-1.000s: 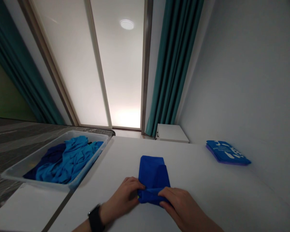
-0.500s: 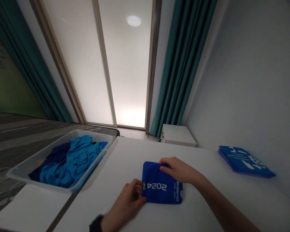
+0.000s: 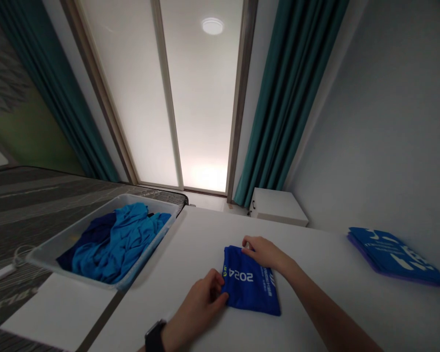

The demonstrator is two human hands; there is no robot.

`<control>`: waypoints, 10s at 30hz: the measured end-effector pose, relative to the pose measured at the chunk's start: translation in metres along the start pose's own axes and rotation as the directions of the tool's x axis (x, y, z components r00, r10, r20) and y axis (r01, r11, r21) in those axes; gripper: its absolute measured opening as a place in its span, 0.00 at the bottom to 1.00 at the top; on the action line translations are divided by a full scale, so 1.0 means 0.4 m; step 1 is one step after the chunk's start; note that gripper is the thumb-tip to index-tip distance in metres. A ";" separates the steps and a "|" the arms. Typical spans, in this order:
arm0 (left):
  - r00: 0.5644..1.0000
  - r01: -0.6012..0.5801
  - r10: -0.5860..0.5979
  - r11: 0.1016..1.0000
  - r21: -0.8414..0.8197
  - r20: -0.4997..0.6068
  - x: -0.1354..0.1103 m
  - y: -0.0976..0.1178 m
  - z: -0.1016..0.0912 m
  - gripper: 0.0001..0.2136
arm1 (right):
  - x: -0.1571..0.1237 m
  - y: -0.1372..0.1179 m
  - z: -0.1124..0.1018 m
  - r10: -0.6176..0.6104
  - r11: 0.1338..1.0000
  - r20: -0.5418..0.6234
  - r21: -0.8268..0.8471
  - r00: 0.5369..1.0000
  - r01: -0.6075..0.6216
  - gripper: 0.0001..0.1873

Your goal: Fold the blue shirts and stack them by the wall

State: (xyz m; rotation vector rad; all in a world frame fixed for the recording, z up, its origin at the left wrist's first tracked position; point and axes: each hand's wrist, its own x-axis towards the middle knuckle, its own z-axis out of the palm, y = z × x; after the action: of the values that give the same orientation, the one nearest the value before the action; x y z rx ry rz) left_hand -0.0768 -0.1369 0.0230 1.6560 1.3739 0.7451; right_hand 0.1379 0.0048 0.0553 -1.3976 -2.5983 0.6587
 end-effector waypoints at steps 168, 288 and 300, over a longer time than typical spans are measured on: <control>0.462 -0.818 0.722 0.122 0.562 0.515 -0.045 0.014 -0.013 0.07 | -0.412 -0.153 0.266 -0.404 0.913 -0.493 -0.264 0.771 0.310 0.10; 0.919 -0.332 0.376 0.580 0.743 0.117 0.040 0.107 0.023 0.22 | -0.185 0.018 0.137 0.050 0.977 -0.323 0.214 0.945 0.021 0.12; 0.924 -0.343 0.343 0.540 0.769 0.171 0.038 0.056 0.130 0.31 | -0.189 0.033 0.139 0.039 0.983 -0.488 0.178 0.872 0.055 0.11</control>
State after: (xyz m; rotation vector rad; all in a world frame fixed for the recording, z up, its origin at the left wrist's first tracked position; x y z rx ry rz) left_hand -0.0184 -0.1350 0.0171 2.6985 1.4950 0.3187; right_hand 0.1741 -0.0685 0.0071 -1.2901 -2.0855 0.4536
